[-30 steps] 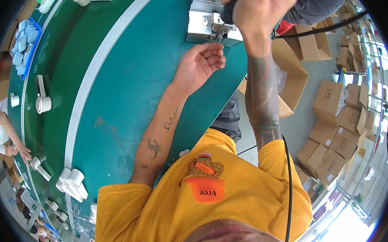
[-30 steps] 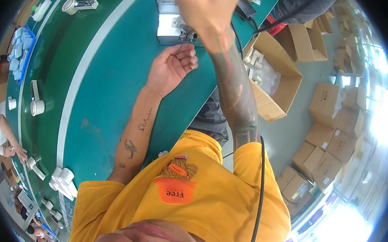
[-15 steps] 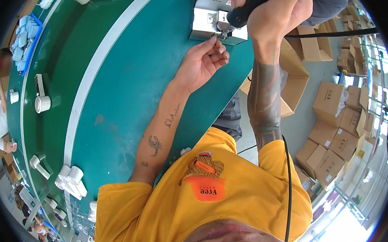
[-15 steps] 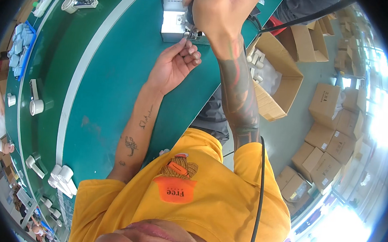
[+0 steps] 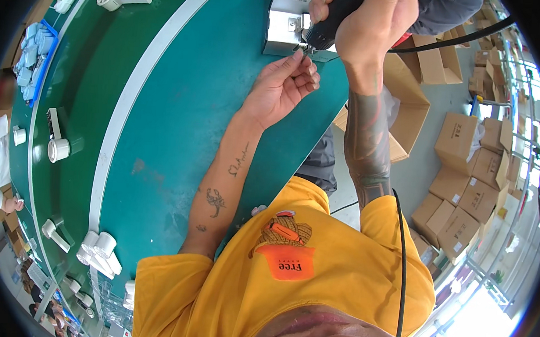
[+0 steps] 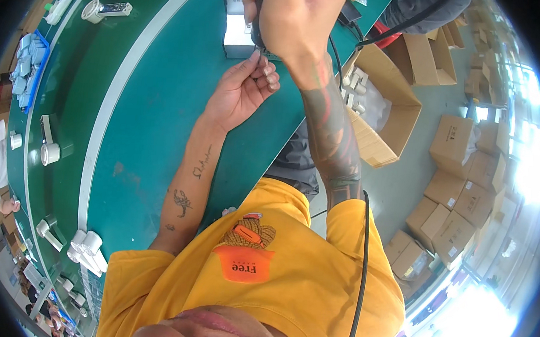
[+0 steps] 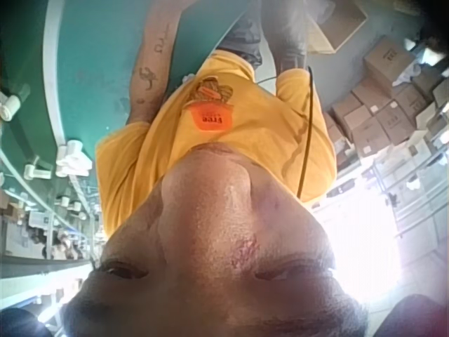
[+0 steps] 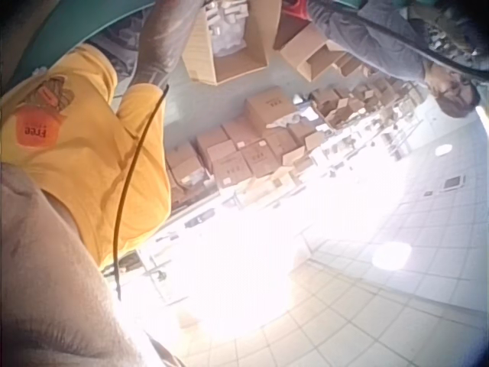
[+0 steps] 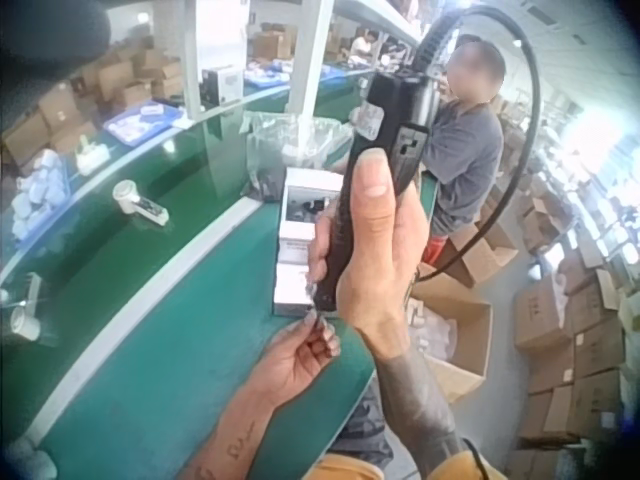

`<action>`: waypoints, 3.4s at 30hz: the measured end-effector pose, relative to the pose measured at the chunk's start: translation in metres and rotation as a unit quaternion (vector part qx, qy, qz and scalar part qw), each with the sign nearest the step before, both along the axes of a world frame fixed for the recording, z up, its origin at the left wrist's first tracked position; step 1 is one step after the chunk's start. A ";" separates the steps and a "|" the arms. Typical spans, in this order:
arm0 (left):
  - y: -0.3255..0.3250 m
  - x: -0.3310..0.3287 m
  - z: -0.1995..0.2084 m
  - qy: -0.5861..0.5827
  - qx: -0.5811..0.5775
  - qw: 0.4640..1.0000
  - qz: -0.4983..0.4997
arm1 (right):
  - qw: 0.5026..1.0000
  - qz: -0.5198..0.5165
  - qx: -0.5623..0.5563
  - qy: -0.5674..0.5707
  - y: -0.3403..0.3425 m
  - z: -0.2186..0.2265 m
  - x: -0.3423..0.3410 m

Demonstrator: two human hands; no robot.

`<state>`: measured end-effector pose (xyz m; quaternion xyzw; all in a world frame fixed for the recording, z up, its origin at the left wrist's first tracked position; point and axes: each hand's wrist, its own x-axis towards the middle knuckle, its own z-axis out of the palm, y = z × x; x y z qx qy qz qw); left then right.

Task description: Assembling electronic components using an electric screwdriver at a factory workstation.

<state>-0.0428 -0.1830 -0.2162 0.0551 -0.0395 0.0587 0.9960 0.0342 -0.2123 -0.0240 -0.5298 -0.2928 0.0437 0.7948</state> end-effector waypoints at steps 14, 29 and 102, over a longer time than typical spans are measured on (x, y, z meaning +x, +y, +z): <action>-0.007 0.000 0.020 0.164 0.063 0.984 0.028 | 0.966 0.151 0.187 0.092 0.007 -0.015 0.019; -0.006 -0.001 0.005 0.150 0.063 0.985 0.060 | 0.991 0.003 0.005 -0.136 0.003 -0.019 0.028; 0.053 -0.063 0.110 0.289 0.886 0.350 0.095 | 0.994 0.023 0.099 -0.047 -0.043 0.002 0.040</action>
